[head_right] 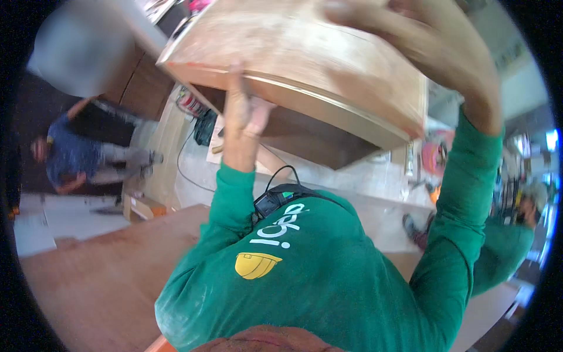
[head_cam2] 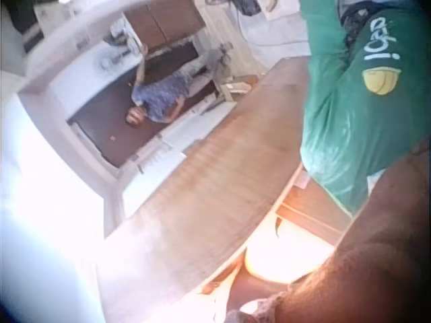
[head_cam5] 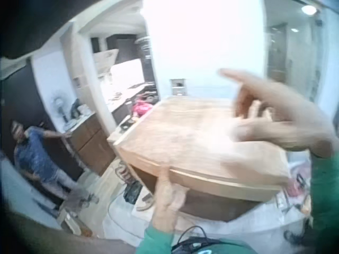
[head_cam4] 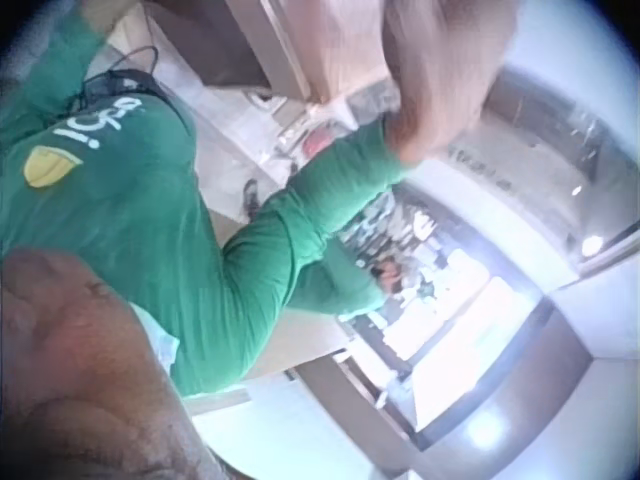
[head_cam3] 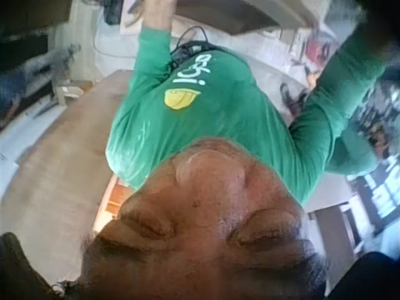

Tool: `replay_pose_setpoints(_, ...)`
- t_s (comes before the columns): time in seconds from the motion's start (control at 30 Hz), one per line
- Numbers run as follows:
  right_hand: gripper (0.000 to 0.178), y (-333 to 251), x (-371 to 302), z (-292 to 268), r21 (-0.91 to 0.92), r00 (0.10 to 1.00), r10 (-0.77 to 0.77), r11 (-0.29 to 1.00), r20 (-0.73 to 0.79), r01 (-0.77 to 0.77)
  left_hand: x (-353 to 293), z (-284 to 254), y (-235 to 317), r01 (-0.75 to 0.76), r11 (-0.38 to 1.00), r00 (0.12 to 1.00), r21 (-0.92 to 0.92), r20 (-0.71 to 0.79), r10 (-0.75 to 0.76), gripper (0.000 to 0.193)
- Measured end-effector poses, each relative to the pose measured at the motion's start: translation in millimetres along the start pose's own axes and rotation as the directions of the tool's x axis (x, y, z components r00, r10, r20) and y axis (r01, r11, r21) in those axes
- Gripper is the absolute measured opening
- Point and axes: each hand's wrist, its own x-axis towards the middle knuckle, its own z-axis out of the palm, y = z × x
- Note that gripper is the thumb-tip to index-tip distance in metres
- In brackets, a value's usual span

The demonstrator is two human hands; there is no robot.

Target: The person fits wooden panels together to form a cabinet frame, uses a saw to trim a piece of wood, and secures the wooden panels with a drill and screws.

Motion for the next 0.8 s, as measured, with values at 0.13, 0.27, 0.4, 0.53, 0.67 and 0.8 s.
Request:
replay_pose_setpoints(0.13, 0.092, 95, -153, -26, 0.483, 0.891, 0.228, 0.876, -0.393, -0.012, -4, 3, 9, 0.104, 0.992, 0.994, 0.077, -0.028, -0.102, 0.095)
replay_pose_setpoints(0.27, 0.060, 149, -291, 64, 0.837, 0.530, 0.699, 0.545, -0.480, 0.040, -7, 4, 15, 0.096, 0.979, 0.994, 0.181, 0.025, -0.102, 0.107)
replay_pose_setpoints(0.4, 0.038, 136, -386, 195, 0.935, 0.331, 0.940, 0.042, 0.082, -0.351, -11, 12, 18, 0.064, 0.957, 0.997, 0.284, -0.056, -0.051, 0.106)
replay_pose_setpoints(0.53, 0.046, 102, -421, 265, 0.812, 0.363, 0.906, 0.036, 0.220, -0.582, -2, -7, 21, 0.041, 0.965, 0.997, 0.258, -0.077, -0.022, 0.106)
replay_pose_setpoints(0.67, 0.065, 84, -347, 216, 0.794, 0.550, 0.835, 0.322, 0.019, -0.516, -4, -7, 21, 0.012, 0.956, 0.999, 0.292, -0.047, 0.001, 0.103)
replay_pose_setpoints(0.8, 0.071, 93, -261, 173, 0.658, 0.637, 0.706, 0.642, -0.309, -0.393, -3, -6, 16, -0.030, 0.919, 0.999, 0.393, -0.029, 0.044, 0.106)
